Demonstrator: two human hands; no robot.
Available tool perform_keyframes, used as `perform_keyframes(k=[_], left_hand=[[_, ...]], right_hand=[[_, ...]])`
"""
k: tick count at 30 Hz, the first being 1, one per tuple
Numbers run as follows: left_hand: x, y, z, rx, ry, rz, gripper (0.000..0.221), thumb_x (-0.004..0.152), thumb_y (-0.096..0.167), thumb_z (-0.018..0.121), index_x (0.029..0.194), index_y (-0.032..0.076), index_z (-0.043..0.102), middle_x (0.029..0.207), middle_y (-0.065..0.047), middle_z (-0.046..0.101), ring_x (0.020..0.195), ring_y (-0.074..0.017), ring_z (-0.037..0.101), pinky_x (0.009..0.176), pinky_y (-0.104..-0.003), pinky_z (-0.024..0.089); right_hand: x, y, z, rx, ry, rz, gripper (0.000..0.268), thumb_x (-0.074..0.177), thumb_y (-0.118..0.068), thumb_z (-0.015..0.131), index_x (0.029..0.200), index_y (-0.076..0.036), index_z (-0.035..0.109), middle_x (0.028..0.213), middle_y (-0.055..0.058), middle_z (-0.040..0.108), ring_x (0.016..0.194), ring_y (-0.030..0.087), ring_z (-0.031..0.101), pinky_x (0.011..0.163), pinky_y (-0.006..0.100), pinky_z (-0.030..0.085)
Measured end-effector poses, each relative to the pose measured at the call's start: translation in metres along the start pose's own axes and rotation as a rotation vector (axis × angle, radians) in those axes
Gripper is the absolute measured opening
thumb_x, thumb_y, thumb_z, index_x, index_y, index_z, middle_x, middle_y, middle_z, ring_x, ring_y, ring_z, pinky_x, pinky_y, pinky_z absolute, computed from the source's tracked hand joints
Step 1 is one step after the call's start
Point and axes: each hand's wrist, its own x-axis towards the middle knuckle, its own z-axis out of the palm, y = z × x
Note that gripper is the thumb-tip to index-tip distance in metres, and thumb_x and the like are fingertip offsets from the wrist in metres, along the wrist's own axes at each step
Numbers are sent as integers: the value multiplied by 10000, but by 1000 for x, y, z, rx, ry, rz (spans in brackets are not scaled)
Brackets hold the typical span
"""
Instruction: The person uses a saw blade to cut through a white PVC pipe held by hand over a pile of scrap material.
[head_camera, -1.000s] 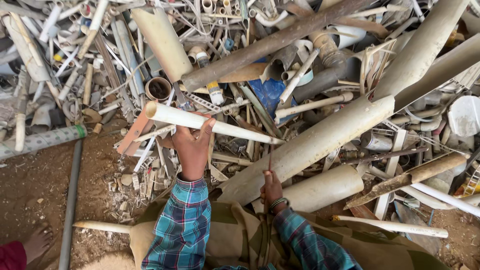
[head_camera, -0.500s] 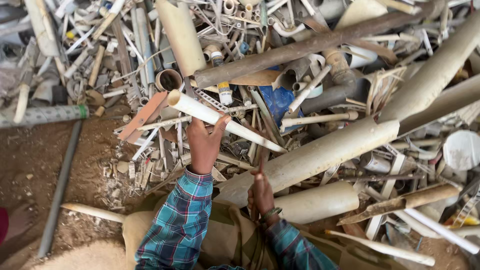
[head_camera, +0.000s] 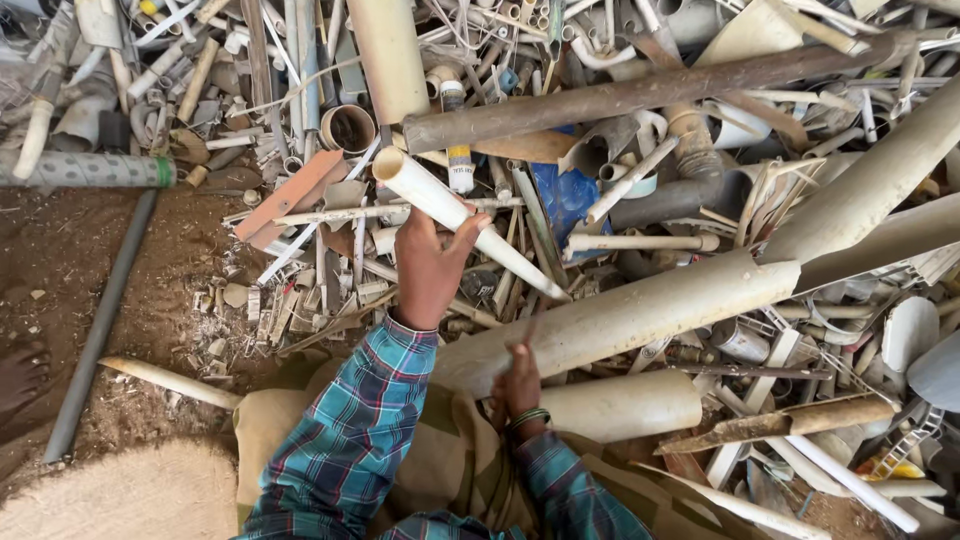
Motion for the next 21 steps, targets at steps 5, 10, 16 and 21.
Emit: perform_keyframes(k=[5, 10, 16, 21], left_hand=[[0, 6, 2, -69, -18, 2, 349, 905, 181, 811, 1100, -13, 596, 975, -138, 759, 869, -244, 773, 737, -357, 610], [-2, 5, 2, -77, -24, -13, 335, 906, 154, 816, 1103, -19, 607, 981, -143, 769, 872, -253, 772, 739, -366, 597], [3, 6, 2, -33, -20, 11, 324, 913, 152, 812, 1102, -15, 609, 977, -138, 761, 872, -263, 765, 755, -372, 592], [-1, -2, 0, -16, -18, -27, 320, 922, 167, 809, 1099, -21, 621, 949, -139, 764, 846, -251, 764, 749, -375, 589]], right_hand=[[8, -28, -5, 248, -7, 186, 538, 1007, -524, 393, 1320, -96, 484, 592, 30, 494, 434, 159, 448, 380, 345, 414], [-7, -18, 5, 52, -39, -79, 613, 1012, -566, 431, 1346, -59, 514, 605, 19, 467, 419, 128, 427, 351, 311, 364], [5, -24, -3, 158, -15, 73, 547, 990, -544, 433, 1299, -96, 479, 614, 34, 465, 407, 123, 397, 347, 316, 364], [-25, -18, 16, 129, -46, -145, 551, 1023, -536, 459, 1266, -43, 499, 623, 37, 451, 421, 118, 379, 361, 301, 342]])
